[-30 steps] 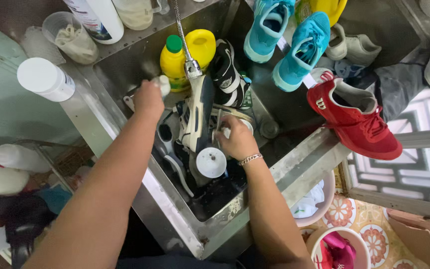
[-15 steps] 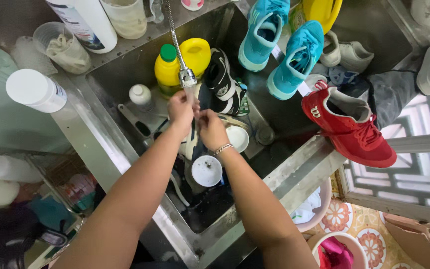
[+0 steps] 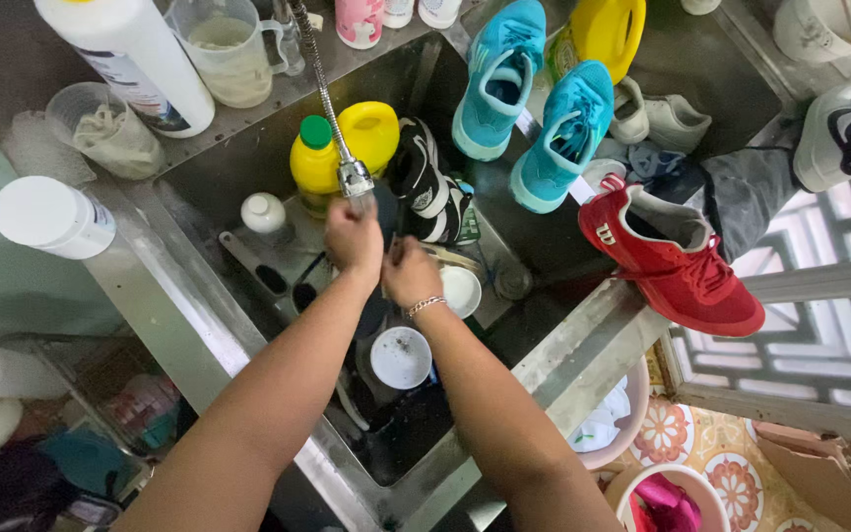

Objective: The person scrubs a teal running shoe with a toothbrush and cleaning solution, then rinses it under the tap. They repeat the process on a white sneaker, scrubbing the upper and sole before rinsing again.

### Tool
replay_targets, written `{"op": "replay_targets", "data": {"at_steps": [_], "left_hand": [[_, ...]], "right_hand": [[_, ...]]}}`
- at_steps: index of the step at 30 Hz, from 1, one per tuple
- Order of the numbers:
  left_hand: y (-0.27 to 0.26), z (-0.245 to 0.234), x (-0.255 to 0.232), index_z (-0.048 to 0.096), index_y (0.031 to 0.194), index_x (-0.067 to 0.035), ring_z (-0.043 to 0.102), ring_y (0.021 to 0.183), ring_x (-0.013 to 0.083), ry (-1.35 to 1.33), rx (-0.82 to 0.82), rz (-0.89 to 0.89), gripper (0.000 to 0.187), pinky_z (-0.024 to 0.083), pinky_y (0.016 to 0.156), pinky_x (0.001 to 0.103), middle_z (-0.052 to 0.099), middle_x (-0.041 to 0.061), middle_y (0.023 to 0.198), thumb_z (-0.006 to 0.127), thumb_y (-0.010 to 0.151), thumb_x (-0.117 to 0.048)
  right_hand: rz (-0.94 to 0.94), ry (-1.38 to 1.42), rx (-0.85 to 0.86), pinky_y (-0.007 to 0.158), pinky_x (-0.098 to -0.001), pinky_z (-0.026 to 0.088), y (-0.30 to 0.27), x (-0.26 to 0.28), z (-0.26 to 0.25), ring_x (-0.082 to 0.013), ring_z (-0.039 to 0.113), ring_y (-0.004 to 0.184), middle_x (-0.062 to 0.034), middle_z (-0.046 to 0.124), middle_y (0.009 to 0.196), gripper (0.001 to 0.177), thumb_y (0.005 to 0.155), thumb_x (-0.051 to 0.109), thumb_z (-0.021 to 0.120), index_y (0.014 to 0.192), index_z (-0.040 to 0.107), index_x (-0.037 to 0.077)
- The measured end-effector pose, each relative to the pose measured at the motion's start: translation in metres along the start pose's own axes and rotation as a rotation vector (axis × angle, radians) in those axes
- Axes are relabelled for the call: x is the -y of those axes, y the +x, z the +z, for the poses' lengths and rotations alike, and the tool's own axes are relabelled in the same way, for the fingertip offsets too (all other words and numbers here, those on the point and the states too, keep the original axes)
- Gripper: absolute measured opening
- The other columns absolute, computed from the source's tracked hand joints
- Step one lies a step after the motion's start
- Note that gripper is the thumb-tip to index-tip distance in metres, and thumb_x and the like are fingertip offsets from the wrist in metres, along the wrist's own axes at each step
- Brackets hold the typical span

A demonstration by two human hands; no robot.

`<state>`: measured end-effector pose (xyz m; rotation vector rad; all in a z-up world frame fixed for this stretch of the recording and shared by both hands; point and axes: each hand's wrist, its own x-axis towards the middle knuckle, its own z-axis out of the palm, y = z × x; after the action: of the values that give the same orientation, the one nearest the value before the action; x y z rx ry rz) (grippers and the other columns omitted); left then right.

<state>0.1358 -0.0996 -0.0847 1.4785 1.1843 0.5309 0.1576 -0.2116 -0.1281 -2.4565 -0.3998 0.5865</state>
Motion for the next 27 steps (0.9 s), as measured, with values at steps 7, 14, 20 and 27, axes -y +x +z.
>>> {"op": "replay_targets", "data": {"at_steps": [7, 14, 20, 27], "left_hand": [[0.022, -0.002, 0.029, 0.051, 0.14, 0.0, 0.059, 0.125, 0.0373, 0.016, 0.051, -0.304, 0.086, 0.045, 0.108, 0.045, 0.06, 0.024, 0.136, 0.084, 0.069, -0.033], [0.03, -0.014, 0.03, 0.064, 0.135, -0.003, 0.059, 0.127, 0.0407, 0.44, 0.422, -0.331, 0.069, 0.046, 0.108, 0.047, 0.063, 0.024, 0.135, 0.068, 0.088, -0.052], [0.021, -0.046, 0.06, 0.065, 0.138, -0.003, 0.068, 0.118, 0.025, 0.211, 0.487, 0.199, 0.036, 0.051, 0.1, 0.035, 0.073, 0.015, 0.132, 0.054, 0.105, -0.014], [0.01, -0.086, 0.032, 0.049, 0.151, -0.011, 0.064, 0.106, 0.0157, -0.397, 0.626, -0.247, 0.067, 0.052, 0.085, 0.026, 0.068, 0.01, 0.131, 0.055, 0.089, 0.014]], "right_hand": [[-0.026, 0.034, 0.343, 0.115, -0.0376, 0.04, 0.002, -0.001, 0.029, -0.0407, 0.048, 0.14, -0.0349, 0.039, 0.153, 0.142, 0.066, 0.046, 0.086, 0.158, -0.008, -0.007], [0.05, 0.119, 0.354, 0.108, -0.035, 0.045, -0.001, 0.014, 0.008, -0.037, 0.055, 0.13, -0.0307, 0.048, 0.143, 0.147, 0.062, 0.043, 0.092, 0.157, -0.009, -0.003], [0.314, 0.821, 0.639, 0.078, -0.0433, 0.056, -0.008, 0.02, -0.007, -0.0273, 0.072, 0.095, -0.0134, 0.073, 0.114, 0.069, 0.083, 0.05, 0.065, 0.133, 0.062, 0.003], [0.339, 1.125, 0.556, 0.083, -0.0428, 0.058, -0.01, 0.031, -0.004, -0.0251, 0.072, 0.093, -0.0114, 0.073, 0.111, 0.054, 0.098, 0.052, 0.05, 0.134, 0.06, 0.013]]}}
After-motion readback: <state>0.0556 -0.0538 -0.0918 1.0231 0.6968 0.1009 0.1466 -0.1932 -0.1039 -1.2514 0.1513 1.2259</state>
